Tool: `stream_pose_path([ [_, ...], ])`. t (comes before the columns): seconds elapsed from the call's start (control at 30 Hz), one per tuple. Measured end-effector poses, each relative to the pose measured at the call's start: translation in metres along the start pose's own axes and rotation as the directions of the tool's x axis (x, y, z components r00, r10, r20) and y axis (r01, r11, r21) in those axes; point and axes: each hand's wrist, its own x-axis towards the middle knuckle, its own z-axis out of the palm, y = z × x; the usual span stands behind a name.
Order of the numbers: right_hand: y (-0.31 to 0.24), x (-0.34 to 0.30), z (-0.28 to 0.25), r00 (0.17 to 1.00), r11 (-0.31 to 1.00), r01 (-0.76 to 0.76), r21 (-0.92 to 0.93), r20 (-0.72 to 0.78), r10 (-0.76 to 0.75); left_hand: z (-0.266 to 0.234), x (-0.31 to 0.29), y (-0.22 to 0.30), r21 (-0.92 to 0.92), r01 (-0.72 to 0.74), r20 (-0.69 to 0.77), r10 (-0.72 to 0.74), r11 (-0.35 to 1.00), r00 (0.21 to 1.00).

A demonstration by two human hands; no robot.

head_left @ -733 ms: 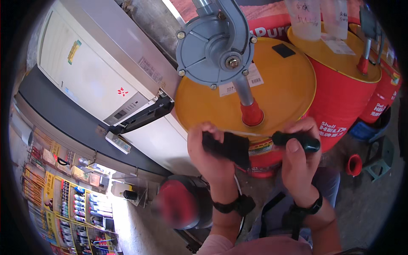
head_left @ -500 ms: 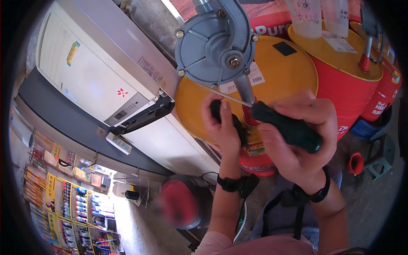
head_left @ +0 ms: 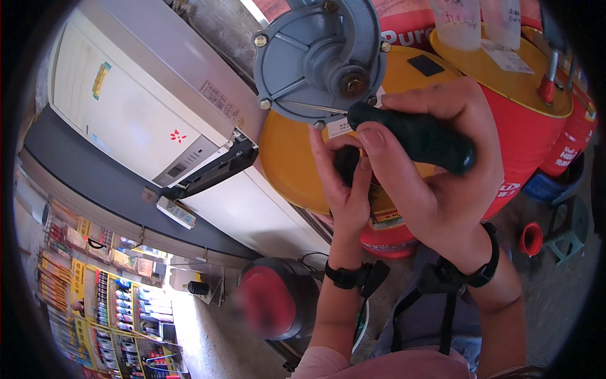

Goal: The person cleans a manual hand pump mounted on a red and yellow drum using a black cloth and a screwdriver. They wipe the pump body and use the screwdriver to clean crevices around the bolts and handle.

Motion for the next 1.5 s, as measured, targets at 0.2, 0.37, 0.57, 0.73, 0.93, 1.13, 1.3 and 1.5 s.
stream_pose_path([
  [0.2, 0.004, 0.016, -0.008, 0.98, 0.983, 0.17, -0.065, 0.116, -0.162, -0.004, -0.005, 0.005, 0.099, 0.053, 0.0, -0.053, 0.994, 0.999],
  [0.37, 0.012, 0.028, -0.016, 0.945, 0.962, 0.269, -0.04, 0.204, -0.255, -0.006, -0.005, -0.006, 0.064, 0.039, 0.037, -0.042, 0.997, 0.998],
  [0.57, 0.014, 0.031, -0.016, 0.943, 0.963, 0.27, -0.005, 0.204, -0.264, -0.008, -0.01, -0.009, 0.056, 0.054, 0.023, -0.055, 0.997, 0.998],
  [0.73, 0.014, 0.029, -0.014, 0.95, 0.966, 0.257, 0.0, 0.185, -0.253, -0.011, -0.01, -0.011, 0.077, 0.055, 0.029, -0.058, 0.995, 0.998],
  [0.93, 0.018, 0.029, -0.018, 0.933, 0.958, 0.283, 0.052, 0.219, -0.287, -0.009, -0.011, -0.01, 0.07, 0.057, 0.031, -0.06, 0.996, 0.998],
  [1.13, 0.019, 0.029, -0.019, 0.932, 0.957, 0.289, 0.038, 0.219, -0.29, -0.009, -0.01, -0.008, 0.069, 0.059, 0.028, -0.061, 0.996, 0.998],
  [1.3, 0.02, 0.03, -0.019, 0.93, 0.955, 0.292, 0.06, 0.214, -0.298, -0.009, -0.009, -0.008, 0.068, 0.056, 0.026, -0.058, 0.996, 0.998],
  [1.5, 0.015, 0.033, -0.022, 0.927, 0.962, 0.266, 0.051, 0.259, -0.27, -0.01, -0.011, -0.01, 0.07, 0.064, 0.018, -0.065, 0.995, 0.998],
])
